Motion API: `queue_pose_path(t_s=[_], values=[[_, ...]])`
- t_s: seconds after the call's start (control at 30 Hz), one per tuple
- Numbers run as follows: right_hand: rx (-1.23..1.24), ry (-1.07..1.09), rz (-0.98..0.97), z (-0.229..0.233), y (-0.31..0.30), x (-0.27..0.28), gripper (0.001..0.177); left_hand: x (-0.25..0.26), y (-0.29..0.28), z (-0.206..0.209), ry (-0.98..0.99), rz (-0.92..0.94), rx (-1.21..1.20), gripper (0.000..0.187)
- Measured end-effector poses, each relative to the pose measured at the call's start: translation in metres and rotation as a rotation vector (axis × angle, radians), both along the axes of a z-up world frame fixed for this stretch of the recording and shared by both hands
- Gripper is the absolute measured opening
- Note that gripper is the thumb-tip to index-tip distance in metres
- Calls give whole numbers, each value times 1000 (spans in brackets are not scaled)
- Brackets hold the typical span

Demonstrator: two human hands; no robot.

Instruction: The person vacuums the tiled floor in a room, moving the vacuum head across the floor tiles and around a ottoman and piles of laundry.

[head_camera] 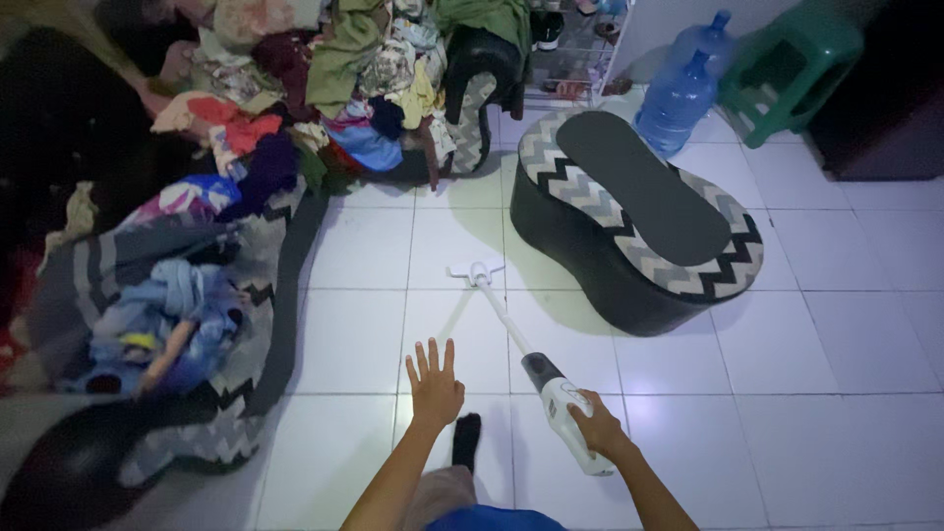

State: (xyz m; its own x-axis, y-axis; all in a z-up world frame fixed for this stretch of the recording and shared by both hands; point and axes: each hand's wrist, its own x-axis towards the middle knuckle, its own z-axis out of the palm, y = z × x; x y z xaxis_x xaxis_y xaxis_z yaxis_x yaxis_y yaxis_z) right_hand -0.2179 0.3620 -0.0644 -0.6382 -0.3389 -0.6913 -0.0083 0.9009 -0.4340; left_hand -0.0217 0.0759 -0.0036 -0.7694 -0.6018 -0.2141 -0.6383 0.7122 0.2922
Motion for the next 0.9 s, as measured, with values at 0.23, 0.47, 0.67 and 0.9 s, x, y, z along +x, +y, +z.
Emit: queue_pose_path(t_s=[0.23, 0.47, 0.67, 0.9], values=[[-16, -25, 39, 15, 118, 48, 63, 44, 121, -18, 19, 62, 17, 89], [-122, 13, 37, 12, 246, 103, 57, 70, 207, -18, -36, -21, 35, 88], [-104, -126, -77, 13, 288, 133, 58, 74, 248, -11, -62, -64, 24, 88], [-140, -55, -2, 15, 279, 129, 57, 56, 244, 12, -66, -76, 44, 88]])
